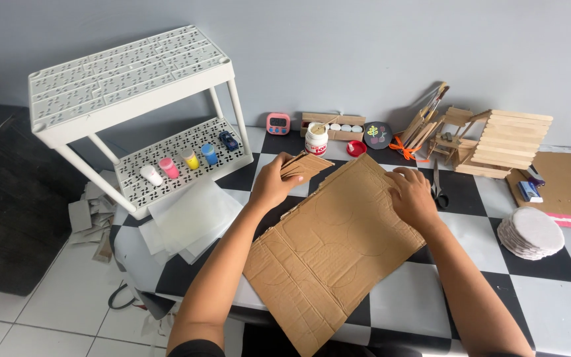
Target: Using scissors to cut a circular shape out of a piece of cardboard on a checkered table.
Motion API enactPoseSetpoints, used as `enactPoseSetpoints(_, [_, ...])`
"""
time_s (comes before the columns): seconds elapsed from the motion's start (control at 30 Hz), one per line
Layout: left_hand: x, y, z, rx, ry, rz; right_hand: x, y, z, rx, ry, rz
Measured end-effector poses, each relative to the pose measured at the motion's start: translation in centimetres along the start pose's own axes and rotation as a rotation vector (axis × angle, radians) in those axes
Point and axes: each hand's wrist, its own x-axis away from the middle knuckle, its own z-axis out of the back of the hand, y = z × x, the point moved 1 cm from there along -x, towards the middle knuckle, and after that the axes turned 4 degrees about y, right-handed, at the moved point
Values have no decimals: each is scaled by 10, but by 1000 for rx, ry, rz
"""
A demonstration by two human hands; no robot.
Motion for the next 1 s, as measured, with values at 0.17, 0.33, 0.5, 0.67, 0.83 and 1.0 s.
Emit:
enactPoseSetpoints(0.17, [14,-1,-45,582,42,42,18,-112,58,-722,-71,-11])
enactPoseSetpoints(0.33, [16,-37,-75,570,-83,-20,30,-149,35,-1162,-106,18])
enactPoseSetpoints(0.5, [13,-60,-80,581,-66,-59,29,-121,-10,-1288,-116,-101])
enactPoseSetpoints(0.67, [22,-42,-70,486,-132,-56,27,-131,-12,-1277,-106,-76])
enactPoseSetpoints(0.83, [33,-18,-36,377,-119,22,9,-139,-27,-1191,-72,-54])
enactPoseSetpoints(1.0, [38,-31,17,381,-103,151,-4,-198,2,-1475,-137,-162])
